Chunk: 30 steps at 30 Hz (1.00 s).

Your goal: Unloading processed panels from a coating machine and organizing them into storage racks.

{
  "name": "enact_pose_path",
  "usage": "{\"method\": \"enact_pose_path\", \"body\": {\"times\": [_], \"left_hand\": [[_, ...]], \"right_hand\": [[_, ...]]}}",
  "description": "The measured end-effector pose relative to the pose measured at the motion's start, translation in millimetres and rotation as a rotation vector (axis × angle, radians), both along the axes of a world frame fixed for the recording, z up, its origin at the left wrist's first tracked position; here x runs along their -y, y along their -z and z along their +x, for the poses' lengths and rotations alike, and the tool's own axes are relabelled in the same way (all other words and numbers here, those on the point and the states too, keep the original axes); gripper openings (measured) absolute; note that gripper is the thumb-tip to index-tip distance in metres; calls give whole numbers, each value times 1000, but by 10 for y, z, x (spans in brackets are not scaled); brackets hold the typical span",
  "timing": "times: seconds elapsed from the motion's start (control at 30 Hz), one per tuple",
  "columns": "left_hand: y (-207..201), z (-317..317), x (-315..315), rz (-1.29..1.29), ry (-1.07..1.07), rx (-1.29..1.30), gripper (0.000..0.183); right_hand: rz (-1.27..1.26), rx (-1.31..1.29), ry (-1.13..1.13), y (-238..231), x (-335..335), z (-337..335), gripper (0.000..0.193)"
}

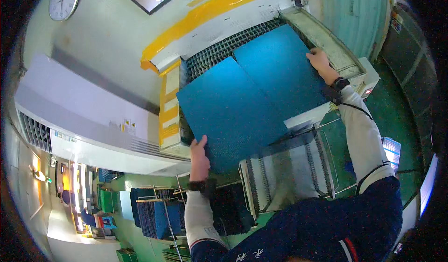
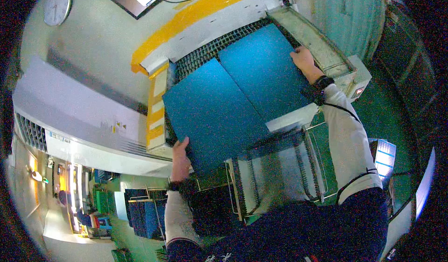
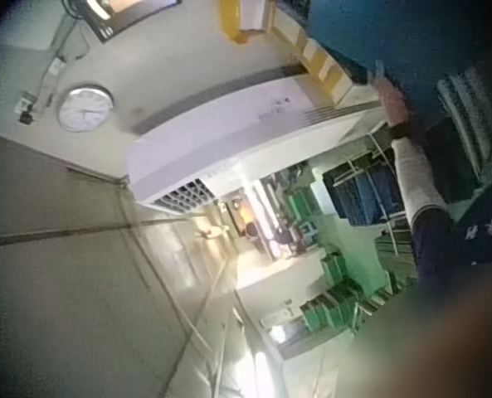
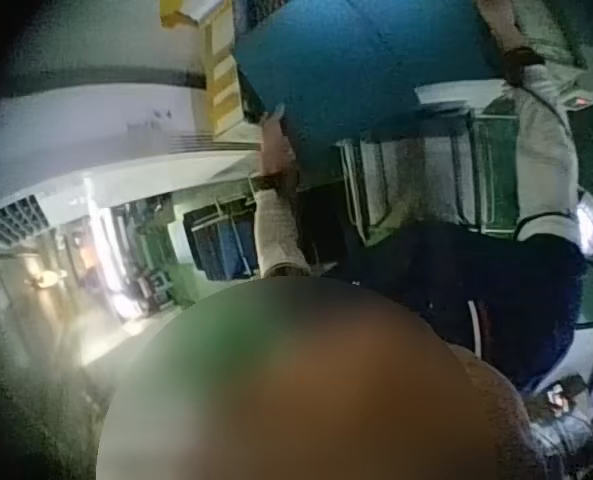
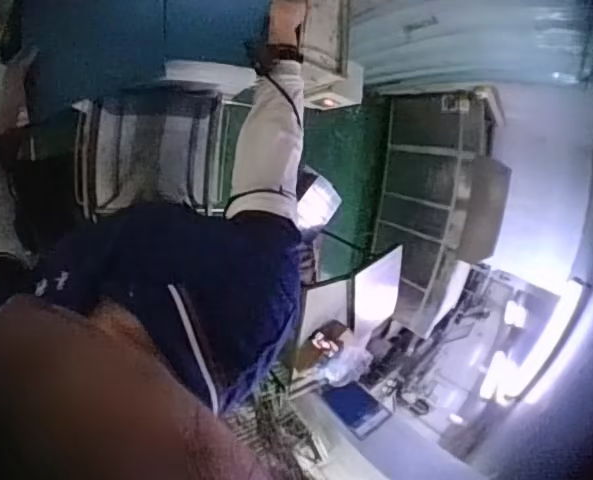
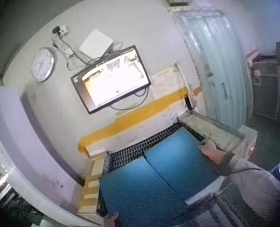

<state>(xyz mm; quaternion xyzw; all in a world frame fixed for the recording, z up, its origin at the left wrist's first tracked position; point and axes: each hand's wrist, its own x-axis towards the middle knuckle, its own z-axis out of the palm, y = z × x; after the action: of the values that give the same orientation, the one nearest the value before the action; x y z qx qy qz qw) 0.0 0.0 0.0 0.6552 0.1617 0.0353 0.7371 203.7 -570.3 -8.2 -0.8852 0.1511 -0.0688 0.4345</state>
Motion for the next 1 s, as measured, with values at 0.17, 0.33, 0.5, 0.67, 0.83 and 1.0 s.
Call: {"method": "enact_pose_path", "body": {"times": [0.17,0.33,0.5,0.67,0.83,1.0], "left_hand": [[-159,517,-73,1193,-239,362,55],[-35,514,817,1485,181,191,67],[55,866,663,1565,252,77,73],[-50,1384,554,1555,299,-27,72],[-27,1843,444,1519,330,-34,71],[-42,2168,485,1532,335,-63,69]], "right_hand": [[-514,271,-36,-454,-879,-552,55],[-657,365,-339,-73,-1305,-1292,59],[-605,248,-441,-104,-1334,-1124,62],[-602,232,-435,-159,-1250,-641,62],[-597,266,-413,-34,-1245,-142,64],[-610,270,-395,-10,-1248,216,66]]}}
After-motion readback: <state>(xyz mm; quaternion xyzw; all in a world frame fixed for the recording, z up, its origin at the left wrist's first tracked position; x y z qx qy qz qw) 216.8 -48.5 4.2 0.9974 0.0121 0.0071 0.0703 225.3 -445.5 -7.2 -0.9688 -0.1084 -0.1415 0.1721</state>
